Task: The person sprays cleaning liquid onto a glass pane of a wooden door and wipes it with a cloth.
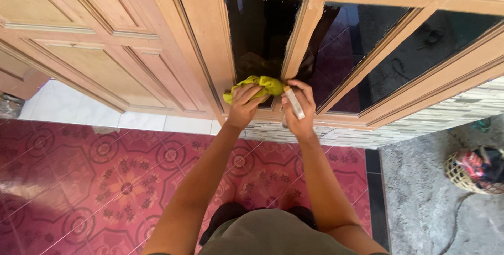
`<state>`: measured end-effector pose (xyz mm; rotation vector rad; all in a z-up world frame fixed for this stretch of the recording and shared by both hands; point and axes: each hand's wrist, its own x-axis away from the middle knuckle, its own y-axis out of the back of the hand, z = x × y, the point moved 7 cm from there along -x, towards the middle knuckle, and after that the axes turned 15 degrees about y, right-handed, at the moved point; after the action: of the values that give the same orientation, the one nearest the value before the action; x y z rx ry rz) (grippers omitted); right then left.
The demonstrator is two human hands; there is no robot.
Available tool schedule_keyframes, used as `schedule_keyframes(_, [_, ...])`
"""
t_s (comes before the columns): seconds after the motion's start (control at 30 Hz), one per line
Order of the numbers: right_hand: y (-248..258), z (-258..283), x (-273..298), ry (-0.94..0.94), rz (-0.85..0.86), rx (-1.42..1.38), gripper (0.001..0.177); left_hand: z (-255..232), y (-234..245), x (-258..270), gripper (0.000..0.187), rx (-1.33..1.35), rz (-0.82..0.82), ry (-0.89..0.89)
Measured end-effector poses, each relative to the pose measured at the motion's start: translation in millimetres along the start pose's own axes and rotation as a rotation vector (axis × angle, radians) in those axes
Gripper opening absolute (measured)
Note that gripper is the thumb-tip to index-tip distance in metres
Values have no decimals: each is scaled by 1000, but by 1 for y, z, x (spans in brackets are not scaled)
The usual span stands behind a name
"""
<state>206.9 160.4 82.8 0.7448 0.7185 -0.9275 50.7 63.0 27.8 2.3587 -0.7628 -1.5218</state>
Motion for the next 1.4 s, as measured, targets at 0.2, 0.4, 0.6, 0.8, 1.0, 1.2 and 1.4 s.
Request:
schedule_keyframes(0.2, [-3,1,1,62,-2,49,13,-5,24,-38,31,74,-178,13])
schedule_keyframes(0.4, [-3,-2,1,88,37,126,10,-23,44,-77,28,5,-289,-6])
schedule_keyframes(0.6, [-6,-4,0,124,-13,145,12,-6,5,-23,31,85,-167,114])
schedule_keyframes(0.8, [-7,-17,6,68,-13,158,12,5,0,0,27,141,-74,159])
schedule_keyframes(1.0, [-6,-14,2,142,-19,146,6,-14,35,-68,30,86,-186,61])
schedule_keyframes(1.2, [-10,-13,7,117,-9,176,6,-38,57,-96,37,131,-193,79])
schedule_keyframes(1.4, [-1,-16,4,31,-29,56,12,-24,16,-40,29,126,-77,126])
